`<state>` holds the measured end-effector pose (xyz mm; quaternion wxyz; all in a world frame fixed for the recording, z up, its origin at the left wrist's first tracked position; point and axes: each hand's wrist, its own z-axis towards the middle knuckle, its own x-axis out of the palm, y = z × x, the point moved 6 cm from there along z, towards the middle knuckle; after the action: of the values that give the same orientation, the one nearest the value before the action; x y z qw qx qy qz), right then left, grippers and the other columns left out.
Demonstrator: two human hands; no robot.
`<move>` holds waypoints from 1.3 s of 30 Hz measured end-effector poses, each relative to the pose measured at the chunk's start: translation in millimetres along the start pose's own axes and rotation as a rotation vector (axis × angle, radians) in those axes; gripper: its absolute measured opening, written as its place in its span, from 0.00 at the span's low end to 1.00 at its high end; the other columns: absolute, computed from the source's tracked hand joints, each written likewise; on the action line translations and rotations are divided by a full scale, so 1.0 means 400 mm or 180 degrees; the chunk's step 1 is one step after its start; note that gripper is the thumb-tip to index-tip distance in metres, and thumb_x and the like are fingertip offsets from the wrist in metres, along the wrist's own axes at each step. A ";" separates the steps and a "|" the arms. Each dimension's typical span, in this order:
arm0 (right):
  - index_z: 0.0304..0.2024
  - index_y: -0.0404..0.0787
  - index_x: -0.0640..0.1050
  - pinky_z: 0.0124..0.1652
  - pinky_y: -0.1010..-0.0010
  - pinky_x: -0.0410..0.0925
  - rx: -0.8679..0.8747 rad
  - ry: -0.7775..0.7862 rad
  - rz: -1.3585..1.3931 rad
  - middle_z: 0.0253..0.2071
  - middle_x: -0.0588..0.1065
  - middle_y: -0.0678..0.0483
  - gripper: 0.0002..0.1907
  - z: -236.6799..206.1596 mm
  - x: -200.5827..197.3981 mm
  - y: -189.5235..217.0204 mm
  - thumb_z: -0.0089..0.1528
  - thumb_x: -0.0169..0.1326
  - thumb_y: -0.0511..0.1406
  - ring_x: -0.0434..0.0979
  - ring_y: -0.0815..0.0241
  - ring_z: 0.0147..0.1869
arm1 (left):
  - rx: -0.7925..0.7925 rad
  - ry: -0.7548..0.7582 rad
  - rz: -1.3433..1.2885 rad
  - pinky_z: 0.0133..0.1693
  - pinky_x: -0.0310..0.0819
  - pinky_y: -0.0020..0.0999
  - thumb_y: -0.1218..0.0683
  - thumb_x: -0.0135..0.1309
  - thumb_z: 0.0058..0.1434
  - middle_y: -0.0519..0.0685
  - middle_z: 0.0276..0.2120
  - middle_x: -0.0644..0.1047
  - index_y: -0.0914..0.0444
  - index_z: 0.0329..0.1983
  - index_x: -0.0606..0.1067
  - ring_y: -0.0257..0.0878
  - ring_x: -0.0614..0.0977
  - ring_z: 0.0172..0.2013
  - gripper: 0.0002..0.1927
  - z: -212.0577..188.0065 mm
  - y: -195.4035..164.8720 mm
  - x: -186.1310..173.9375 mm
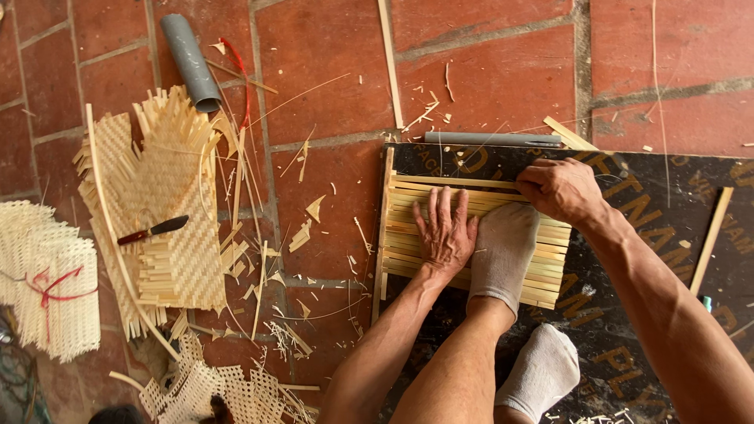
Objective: The person sits on a low stool and weaves thin bamboo strips onto a wooden frame laid on the floor, placing strips one at a time across the frame and pressing them tight using their hands and foot, building up a woven bamboo panel.
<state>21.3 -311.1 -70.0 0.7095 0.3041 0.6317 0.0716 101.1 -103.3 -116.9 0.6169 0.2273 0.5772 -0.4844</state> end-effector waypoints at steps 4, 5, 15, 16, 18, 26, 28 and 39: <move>0.34 0.48 0.84 0.38 0.61 0.71 0.0049 -0.0049 -0.0421 0.33 0.78 0.57 0.07 -0.011 -0.004 0.007 0.61 0.59 0.42 0.79 0.55 0.40 | 0.0129 -0.0001 -0.0335 0.72 0.40 0.70 0.48 0.53 0.70 0.65 0.75 0.54 0.64 0.74 0.60 0.62 0.54 0.76 0.33 -0.001 -0.009 -0.012; 0.34 0.49 0.84 0.40 0.60 0.69 0.0055 -0.0107 -0.0558 0.33 0.76 0.57 0.07 -0.019 -0.007 0.010 0.61 0.59 0.42 0.78 0.55 0.41 | 0.0169 0.0098 -0.0405 0.73 0.41 0.68 0.48 0.53 0.70 0.65 0.76 0.53 0.65 0.74 0.60 0.62 0.54 0.76 0.33 0.000 -0.010 -0.010; 0.35 0.52 0.85 0.47 0.59 0.57 0.0281 -0.0647 -0.0447 0.36 0.75 0.63 0.03 -0.101 -0.031 0.021 0.60 0.61 0.36 0.71 0.59 0.44 | 0.0319 -0.0163 -0.0318 0.69 0.35 0.75 0.49 0.58 0.64 0.65 0.72 0.52 0.64 0.69 0.62 0.63 0.53 0.74 0.33 0.003 -0.028 -0.029; 0.35 0.52 0.85 0.47 0.59 0.57 0.0318 -0.0607 -0.0403 0.35 0.75 0.63 0.04 -0.103 -0.028 0.022 0.60 0.61 0.36 0.70 0.59 0.44 | 0.0321 -0.0132 -0.0328 0.69 0.34 0.75 0.49 0.58 0.64 0.66 0.73 0.52 0.65 0.68 0.62 0.63 0.53 0.74 0.33 0.002 -0.029 -0.028; 0.35 0.53 0.85 0.48 0.59 0.57 0.0376 -0.0539 -0.0313 0.34 0.75 0.64 0.05 -0.102 -0.021 0.025 0.58 0.61 0.35 0.70 0.59 0.43 | 0.0328 -0.0083 -0.0336 0.68 0.32 0.77 0.50 0.58 0.64 0.67 0.74 0.53 0.66 0.68 0.62 0.63 0.54 0.74 0.32 0.004 -0.028 -0.026; 0.43 0.48 0.85 0.52 0.60 0.59 0.0628 -0.0978 0.0010 0.43 0.78 0.61 0.10 -0.159 -0.033 -0.004 0.63 0.56 0.31 0.72 0.59 0.50 | 0.0261 -0.0030 -0.0300 0.70 0.33 0.74 0.48 0.55 0.67 0.66 0.74 0.55 0.67 0.66 0.62 0.60 0.55 0.75 0.30 0.000 -0.020 -0.018; 0.51 0.45 0.83 0.56 0.59 0.59 0.0804 -0.1371 0.0042 0.51 0.79 0.58 0.12 -0.227 -0.051 -0.007 0.67 0.55 0.30 0.72 0.58 0.57 | 0.0211 0.0011 -0.0253 0.71 0.34 0.72 0.47 0.54 0.68 0.64 0.74 0.55 0.67 0.68 0.61 0.58 0.55 0.75 0.31 -0.006 -0.020 -0.017; 0.71 0.36 0.64 0.74 0.41 0.42 0.0706 -0.0683 -0.0931 0.76 0.60 0.47 0.28 -0.348 0.027 0.082 0.69 0.46 0.37 0.55 0.50 0.81 | 0.0150 0.0380 0.0041 0.72 0.34 0.66 0.46 0.51 0.70 0.60 0.77 0.52 0.51 0.77 0.58 0.56 0.51 0.76 0.34 -0.018 -0.026 -0.017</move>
<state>-98.3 -232.1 -64.3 0.7378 0.2913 0.5939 -0.1349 89.7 -99.4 -109.4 0.5790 0.2739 0.5999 -0.4795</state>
